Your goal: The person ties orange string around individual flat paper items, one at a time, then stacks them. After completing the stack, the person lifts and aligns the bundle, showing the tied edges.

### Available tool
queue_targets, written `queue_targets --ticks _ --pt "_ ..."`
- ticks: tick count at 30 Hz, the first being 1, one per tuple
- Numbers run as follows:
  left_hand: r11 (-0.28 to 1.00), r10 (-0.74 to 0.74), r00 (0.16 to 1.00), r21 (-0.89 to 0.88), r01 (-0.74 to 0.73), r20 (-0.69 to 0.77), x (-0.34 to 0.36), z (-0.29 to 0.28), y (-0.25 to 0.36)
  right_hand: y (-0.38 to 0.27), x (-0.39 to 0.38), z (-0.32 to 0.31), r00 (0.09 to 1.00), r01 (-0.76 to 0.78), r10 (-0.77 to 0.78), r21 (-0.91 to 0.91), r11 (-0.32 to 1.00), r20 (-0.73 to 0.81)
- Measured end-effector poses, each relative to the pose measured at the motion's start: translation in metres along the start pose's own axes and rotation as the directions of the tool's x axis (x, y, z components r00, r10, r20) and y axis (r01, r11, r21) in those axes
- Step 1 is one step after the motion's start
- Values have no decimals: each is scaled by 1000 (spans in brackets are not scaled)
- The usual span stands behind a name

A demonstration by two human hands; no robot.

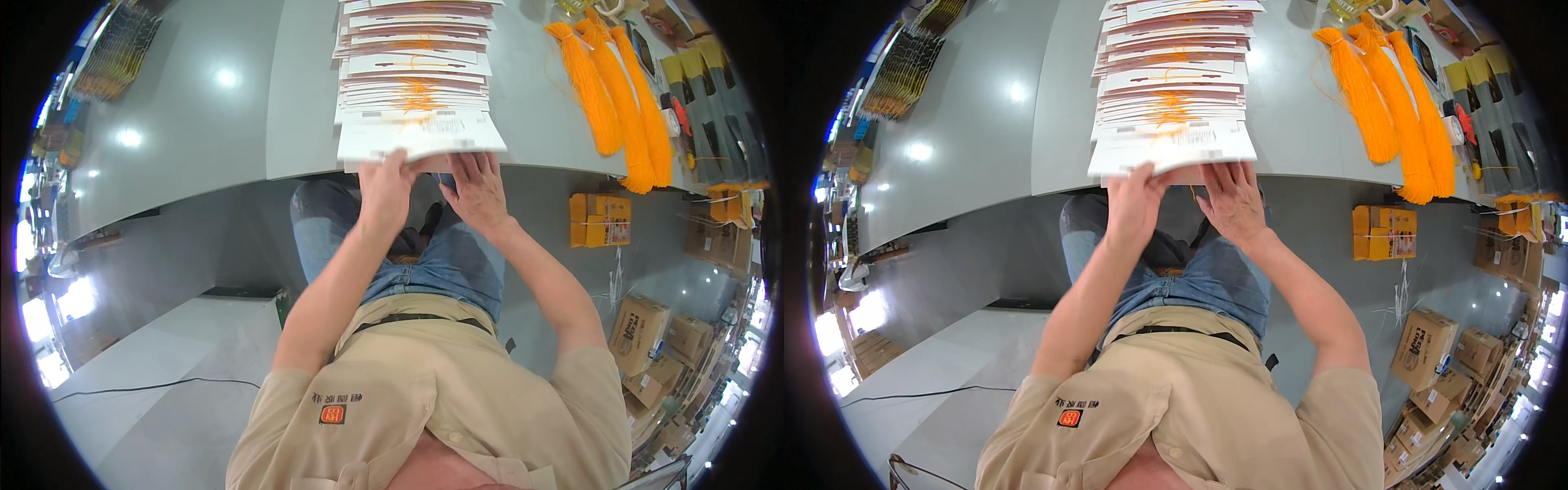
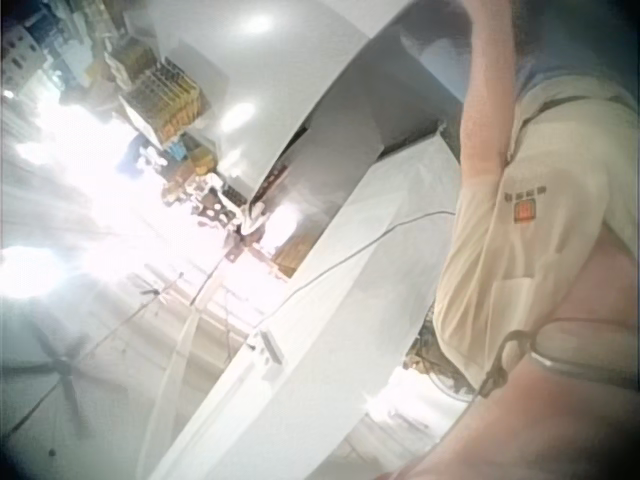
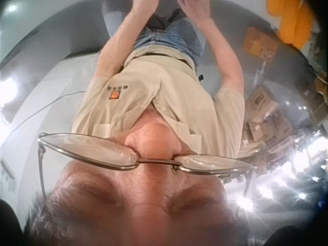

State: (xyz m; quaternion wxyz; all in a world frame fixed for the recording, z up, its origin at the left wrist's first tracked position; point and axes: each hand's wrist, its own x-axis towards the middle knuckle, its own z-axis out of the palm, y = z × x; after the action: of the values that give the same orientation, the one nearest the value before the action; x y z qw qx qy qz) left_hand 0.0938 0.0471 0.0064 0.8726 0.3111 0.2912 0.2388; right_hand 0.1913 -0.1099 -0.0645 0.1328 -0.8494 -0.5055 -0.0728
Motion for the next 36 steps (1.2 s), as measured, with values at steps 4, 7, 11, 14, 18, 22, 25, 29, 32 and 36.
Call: queue_targets --ticks 4,7,11,14,18,22,25,29,32,36 --pt "990 -15 999 -141 20 40 86 16 15 -9 0 -21 1000 -12 12 27 1000 0" --pt "984 -102 984 163 78 144 85 7 21 -9 6 -35 1000 -5 7 102 995 -16" --pt "80 143 858 858 -507 494 16 -30 25 -3 1 -37 978 -32 105 374 927 -178" --pt "-531 87 693 622 -576 716 3 -47 41 -6 -13 -34 900 -152 358 593 791 -247" --pt "-545 -65 711 572 -613 700 21 -49 72 -10 -29 -38 770 -272 604 751 602 -206" --pt "-551 -18 615 506 -664 788 14 -39 78 6 -47 -53 750 -354 644 732 582 -149" --pt "-563 -145 651 479 -673 745 -6 -32 67 29 -54 -61 725 -360 667 732 578 -170" --pt "-547 -149 655 490 -679 741 -16 -32 61 72 -46 -73 733 -364 648 684 632 -209" --pt "-547 -187 659 480 -686 728 -15 -38 62 117 -21 -79 775 -366 586 587 723 -238" --pt "-555 -220 639 444 -703 737 -15 -41 61 180 34 -72 776 -420 566 439 794 -280"
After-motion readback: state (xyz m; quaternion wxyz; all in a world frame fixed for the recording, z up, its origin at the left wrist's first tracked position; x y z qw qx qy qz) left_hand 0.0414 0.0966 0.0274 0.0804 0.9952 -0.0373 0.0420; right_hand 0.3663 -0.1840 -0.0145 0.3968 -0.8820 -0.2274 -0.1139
